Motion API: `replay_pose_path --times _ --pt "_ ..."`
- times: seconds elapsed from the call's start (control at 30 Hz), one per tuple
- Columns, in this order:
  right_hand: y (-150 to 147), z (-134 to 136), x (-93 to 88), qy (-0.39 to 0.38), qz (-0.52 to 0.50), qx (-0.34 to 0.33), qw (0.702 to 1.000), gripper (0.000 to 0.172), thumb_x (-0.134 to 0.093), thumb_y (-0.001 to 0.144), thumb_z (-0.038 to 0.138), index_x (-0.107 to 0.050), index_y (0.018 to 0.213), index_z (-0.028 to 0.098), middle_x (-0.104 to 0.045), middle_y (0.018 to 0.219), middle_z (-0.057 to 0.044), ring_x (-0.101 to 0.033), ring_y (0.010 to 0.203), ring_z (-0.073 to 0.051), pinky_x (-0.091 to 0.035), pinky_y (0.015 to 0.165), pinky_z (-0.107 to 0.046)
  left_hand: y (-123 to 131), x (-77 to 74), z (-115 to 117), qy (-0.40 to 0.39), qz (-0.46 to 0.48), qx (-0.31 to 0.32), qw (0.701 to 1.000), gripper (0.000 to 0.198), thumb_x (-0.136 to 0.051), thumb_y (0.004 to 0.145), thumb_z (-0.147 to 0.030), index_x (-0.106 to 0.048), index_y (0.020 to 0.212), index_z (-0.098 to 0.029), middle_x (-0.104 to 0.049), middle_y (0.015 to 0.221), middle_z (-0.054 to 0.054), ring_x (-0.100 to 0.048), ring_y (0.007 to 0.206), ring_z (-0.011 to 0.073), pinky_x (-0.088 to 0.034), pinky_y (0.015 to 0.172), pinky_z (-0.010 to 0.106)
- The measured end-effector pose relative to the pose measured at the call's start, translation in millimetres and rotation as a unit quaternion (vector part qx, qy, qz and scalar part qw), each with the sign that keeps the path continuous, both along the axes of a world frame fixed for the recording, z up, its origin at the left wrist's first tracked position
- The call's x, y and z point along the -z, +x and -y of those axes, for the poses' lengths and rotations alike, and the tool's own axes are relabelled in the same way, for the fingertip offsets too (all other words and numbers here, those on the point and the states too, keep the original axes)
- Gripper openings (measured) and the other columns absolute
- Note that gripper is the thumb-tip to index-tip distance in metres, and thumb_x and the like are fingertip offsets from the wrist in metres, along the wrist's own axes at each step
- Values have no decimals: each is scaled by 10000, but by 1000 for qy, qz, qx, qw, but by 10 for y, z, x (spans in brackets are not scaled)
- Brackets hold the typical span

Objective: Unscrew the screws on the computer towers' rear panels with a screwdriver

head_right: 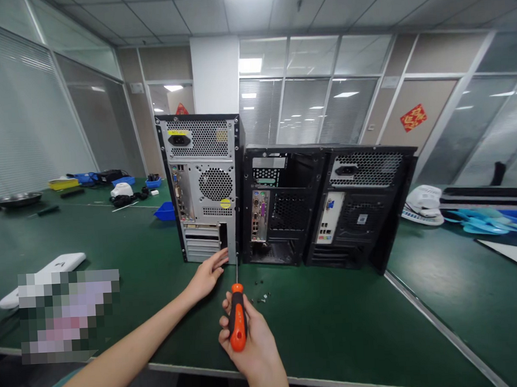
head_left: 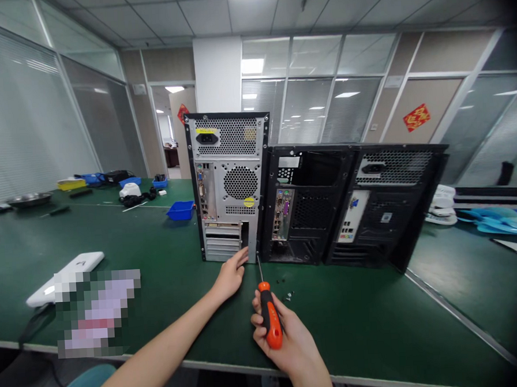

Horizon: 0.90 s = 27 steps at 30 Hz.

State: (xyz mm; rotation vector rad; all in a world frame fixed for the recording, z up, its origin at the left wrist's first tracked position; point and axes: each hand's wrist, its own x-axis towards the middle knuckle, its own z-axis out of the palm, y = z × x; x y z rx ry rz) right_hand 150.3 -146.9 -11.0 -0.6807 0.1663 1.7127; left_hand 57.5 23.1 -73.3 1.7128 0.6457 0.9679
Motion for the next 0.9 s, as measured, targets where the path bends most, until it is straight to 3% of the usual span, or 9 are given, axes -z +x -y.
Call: replay_pose_path --times 0.3,0.6,0.9 --pt "-9 -11 -45 -5 -24 3 1000 291 -397 940 305 -620 890 125 -549 595 -11 -421 478 -70 -262 381 -124 -2 6 -1 2 3 1 1000 677 -413 716 68 -475 1335 -200 -534 1375 86 -543 1231 181 -342 1129 428" --pt "8 -3 -62 -8 -62 14 998 285 -371 945 272 -601 988 109 -514 603 -8 -397 475 -59 -263 357 -107 -4 -4 8 3 1 -2 1000 683 -399 712 81 -468 1339 -182 -527 1379 102 -546 1229 186 -340 1129 442" --pt "41 -3 -4 8 -79 28 996 293 -364 947 234 -565 771 115 -531 620 -15 -422 474 -34 -288 374 -94 -7 22 -4 5 7 2 1000 680 -408 715 76 -476 1332 -202 -541 1369 83 -546 1226 182 -344 1129 429"
